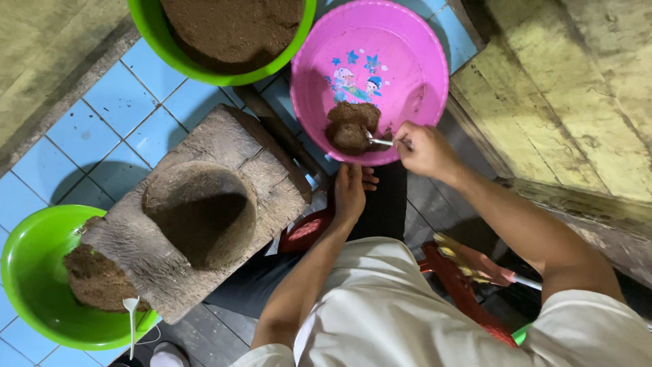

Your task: The person uses a spoon to mix a brown powder inside a pink plastic basin. The person holds the basin steady with their left hand while stirring with their right hand. A wooden mortar and pestle and a green basin containing more powder are visible nearby.

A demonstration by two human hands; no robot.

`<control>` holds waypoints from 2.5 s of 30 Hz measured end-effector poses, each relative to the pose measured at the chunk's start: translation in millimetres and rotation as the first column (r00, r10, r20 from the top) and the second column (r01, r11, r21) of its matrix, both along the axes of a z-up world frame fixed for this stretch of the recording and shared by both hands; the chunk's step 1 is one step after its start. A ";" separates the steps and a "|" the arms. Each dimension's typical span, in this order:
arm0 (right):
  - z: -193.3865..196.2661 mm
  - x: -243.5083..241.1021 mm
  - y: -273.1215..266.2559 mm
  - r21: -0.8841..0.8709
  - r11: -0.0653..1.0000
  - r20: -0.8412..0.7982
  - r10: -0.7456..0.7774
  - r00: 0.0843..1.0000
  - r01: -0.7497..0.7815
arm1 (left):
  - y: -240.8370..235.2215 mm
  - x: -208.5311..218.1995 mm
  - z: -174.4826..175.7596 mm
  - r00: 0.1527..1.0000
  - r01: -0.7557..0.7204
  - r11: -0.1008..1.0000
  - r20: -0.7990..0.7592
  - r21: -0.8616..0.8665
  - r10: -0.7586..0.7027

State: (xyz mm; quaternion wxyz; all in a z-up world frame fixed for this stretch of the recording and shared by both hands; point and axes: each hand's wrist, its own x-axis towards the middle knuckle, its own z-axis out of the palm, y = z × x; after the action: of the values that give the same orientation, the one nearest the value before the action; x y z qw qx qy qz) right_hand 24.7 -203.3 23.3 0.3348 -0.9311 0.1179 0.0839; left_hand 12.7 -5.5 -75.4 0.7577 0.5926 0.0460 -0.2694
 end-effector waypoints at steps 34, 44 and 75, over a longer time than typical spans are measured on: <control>-12.3 -3.4 8.3 -0.059 0.998 0.100 -0.008 0.995 0.014 | -0.1 0.4 5.9 0.999 -0.028 0.999 -0.041 0.028 0.029; -18.2 -13.1 -18.3 -0.586 0.809 0.318 0.277 0.907 -0.041 | 1.2 2.3 15.6 1.000 -0.004 1.000 -0.026 0.018 0.004; -0.3 25.6 -8.0 -0.497 0.851 0.053 0.227 0.973 -0.171 | -3.7 -1.5 1.3 0.999 0.005 1.000 -0.032 0.029 -0.005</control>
State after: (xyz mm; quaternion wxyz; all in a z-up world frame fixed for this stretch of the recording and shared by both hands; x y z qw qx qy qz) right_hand 50.3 -211.3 23.0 0.0840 -0.9957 0.0197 0.0343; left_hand 11.2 -9.2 -74.1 0.7475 0.5992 0.0605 -0.2801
